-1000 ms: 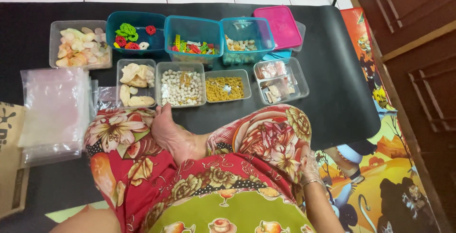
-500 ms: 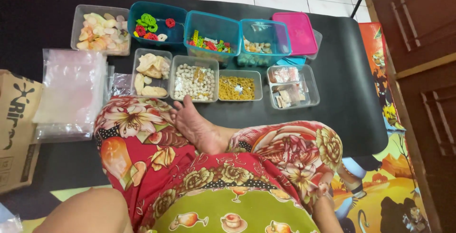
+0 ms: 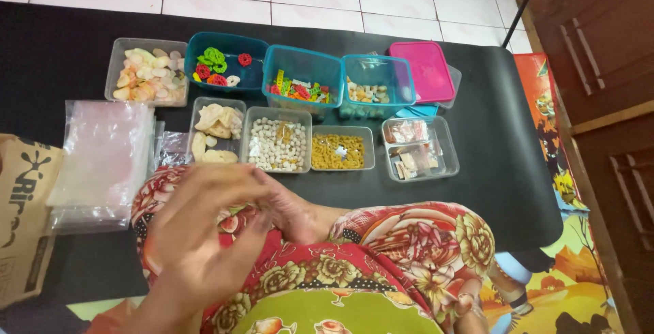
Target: Packaging various types of small candies from containers into plastic bags.
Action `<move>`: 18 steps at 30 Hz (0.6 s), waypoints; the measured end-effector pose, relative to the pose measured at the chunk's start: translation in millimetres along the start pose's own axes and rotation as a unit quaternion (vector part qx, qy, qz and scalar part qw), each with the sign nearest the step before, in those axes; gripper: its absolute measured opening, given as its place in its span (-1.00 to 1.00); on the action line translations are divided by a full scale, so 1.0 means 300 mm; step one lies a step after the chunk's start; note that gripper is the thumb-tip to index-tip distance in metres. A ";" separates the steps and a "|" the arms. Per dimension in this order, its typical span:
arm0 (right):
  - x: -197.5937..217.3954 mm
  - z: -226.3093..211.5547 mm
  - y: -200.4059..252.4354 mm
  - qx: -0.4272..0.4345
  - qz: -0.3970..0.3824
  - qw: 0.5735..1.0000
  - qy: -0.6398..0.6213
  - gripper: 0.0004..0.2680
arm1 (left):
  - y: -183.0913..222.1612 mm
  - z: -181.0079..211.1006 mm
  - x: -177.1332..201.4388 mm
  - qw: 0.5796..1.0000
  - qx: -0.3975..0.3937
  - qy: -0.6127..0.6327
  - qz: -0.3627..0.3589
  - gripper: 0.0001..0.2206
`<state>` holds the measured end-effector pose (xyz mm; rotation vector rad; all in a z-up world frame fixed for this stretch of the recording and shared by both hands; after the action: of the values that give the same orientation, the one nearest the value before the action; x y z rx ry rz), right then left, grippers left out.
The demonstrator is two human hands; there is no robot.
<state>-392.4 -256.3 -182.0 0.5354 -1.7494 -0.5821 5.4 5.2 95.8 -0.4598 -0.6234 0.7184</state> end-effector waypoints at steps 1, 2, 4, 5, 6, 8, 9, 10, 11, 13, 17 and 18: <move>0.018 -0.006 -0.003 -0.006 0.000 1.000 -0.007 -0.67 | -0.013 -0.092 -0.051 0.997 0.065 -0.022 -0.032 -0.78; 0.034 -0.013 -0.005 -0.011 0.000 1.000 -0.014 -0.67 | -0.025 -0.184 -0.101 0.988 0.131 -0.045 -0.063 -0.80; 0.064 -0.011 -0.042 -0.024 -0.002 0.999 -0.027 -0.66 | 0.059 -0.386 -0.214 0.963 0.193 -0.087 -0.166 -0.74; 0.085 -0.006 -0.058 -0.031 -0.003 0.999 -0.032 -0.65 | 0.113 -0.492 -0.278 0.922 0.252 -0.125 -0.267 -0.68; 0.102 -0.001 -0.098 -0.038 -0.003 0.999 -0.039 -0.65 | 0.158 -0.553 -0.322 0.922 0.251 -0.125 -0.267 -0.68; 0.147 0.013 -0.175 -0.052 -0.002 0.997 -0.051 -0.64 | 0.267 -0.683 -0.424 0.871 0.297 -0.142 -0.364 -0.71; 0.167 0.015 -0.242 -0.059 -0.001 0.997 -0.058 -0.64 | 0.299 -0.732 -0.456 0.871 0.296 -0.142 -0.365 -0.71; 0.190 0.026 -0.304 -0.066 -0.001 0.996 -0.064 -0.63 | 0.332 -0.782 -0.490 0.861 0.287 -0.180 -0.380 -0.73; 0.215 0.046 -0.359 -0.073 -0.001 0.995 -0.069 -0.63 | 0.365 -0.832 -0.523 0.848 0.278 -0.218 -0.394 -0.75; 0.236 0.114 -0.453 -0.038 0.016 0.999 0.001 -0.65 | 0.387 -0.866 -0.537 0.848 0.273 -0.225 -0.395 -0.74; 0.315 0.003 -0.385 -0.022 0.063 0.992 0.109 -0.75 | 0.420 -0.893 -0.550 0.842 0.274 -0.255 -0.389 -0.60; 0.328 -0.035 -0.342 -0.019 0.060 0.992 0.110 -0.75 | 0.423 -0.889 -0.550 0.841 0.277 -0.256 -0.388 -0.60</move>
<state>-400.0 -398.2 -171.5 0.4458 -1.5460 -0.4528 26.7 -75.8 -231.9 0.5446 -0.9749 0.1933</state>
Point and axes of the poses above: each hand's wrist, its own y-axis away from the middle knuckle, its own x-axis out of the back of the hand, z = x × y, the point moved 3 cm from there along -y, towards the middle knuckle, and after that the axes turned 9 degrees about -z, right-handed, at the moved point
